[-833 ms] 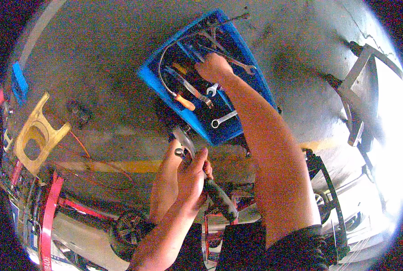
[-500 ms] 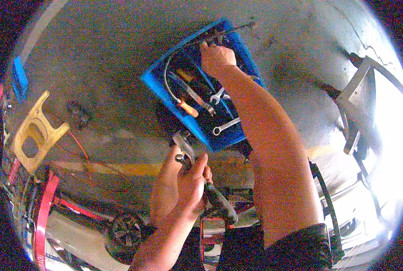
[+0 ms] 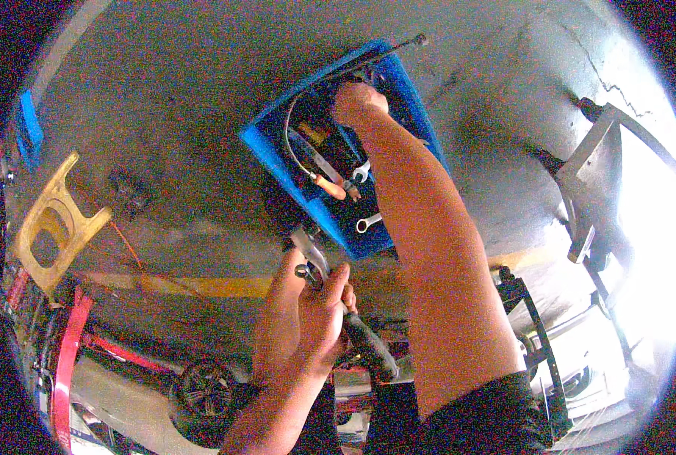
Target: The person organizes a green tool kit by picking up various sockets, wrenches, and ratchets, then placing them into their designated slots. They also move a blue bin and handle a yellow jack stand while arranging the tools.
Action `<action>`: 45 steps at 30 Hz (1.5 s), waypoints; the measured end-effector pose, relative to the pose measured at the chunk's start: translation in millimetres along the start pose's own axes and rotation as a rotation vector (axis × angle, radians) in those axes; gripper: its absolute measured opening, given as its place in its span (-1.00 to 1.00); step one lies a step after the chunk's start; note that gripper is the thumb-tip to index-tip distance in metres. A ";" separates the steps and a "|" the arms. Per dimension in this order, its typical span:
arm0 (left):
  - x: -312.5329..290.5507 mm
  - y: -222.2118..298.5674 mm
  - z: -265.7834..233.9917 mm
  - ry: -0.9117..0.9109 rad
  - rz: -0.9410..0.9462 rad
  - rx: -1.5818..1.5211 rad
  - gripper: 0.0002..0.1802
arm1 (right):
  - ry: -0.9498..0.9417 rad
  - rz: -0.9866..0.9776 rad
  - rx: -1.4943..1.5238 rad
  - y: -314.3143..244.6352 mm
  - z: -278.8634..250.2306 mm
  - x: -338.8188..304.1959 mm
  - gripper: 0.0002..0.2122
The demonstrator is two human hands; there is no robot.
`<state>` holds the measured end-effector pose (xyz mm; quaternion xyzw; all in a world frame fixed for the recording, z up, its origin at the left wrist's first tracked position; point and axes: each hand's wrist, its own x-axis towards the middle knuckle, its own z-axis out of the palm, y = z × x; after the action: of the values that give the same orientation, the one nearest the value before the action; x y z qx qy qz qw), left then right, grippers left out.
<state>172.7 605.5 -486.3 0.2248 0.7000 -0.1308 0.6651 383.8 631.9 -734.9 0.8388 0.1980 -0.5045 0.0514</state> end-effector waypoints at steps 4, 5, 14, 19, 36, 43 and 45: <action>-0.7 0.8 4.4 -0.029 -0.015 -0.042 -0.75 | 0.021 -0.098 0.290 33.9 18.7 -1.6 -0.55; -0.4 0.8 4.3 -0.041 -0.013 -0.062 -0.75 | 0.025 -0.143 0.379 45.5 21.1 -5.6 -0.52; -3.1 27.4 6.2 -0.074 0.080 -0.107 -0.76 | -0.492 -0.105 1.196 72.2 -0.2 -172.0 -0.77; 0.2 31.1 1.1 -0.072 0.150 0.064 -0.81 | -0.354 -0.149 1.200 54.2 7.6 -247.8 -0.68; 9.7 18.6 -12.6 -0.209 -0.005 0.198 -0.74 | 0.044 -0.336 0.725 38.4 10.1 -342.1 -0.56; 0.7 19.6 2.0 -0.183 0.002 0.272 -0.77 | 0.367 -0.336 0.810 81.4 33.7 -360.3 -0.75; 2.5 16.3 1.3 -0.102 -0.005 0.251 -0.74 | 0.383 -0.302 0.823 91.5 26.1 -361.7 -0.71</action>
<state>181.8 619.4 -487.0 0.2976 0.6440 -0.2302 0.6661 248.3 439.2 -444.5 0.8293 0.1071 -0.3791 -0.3964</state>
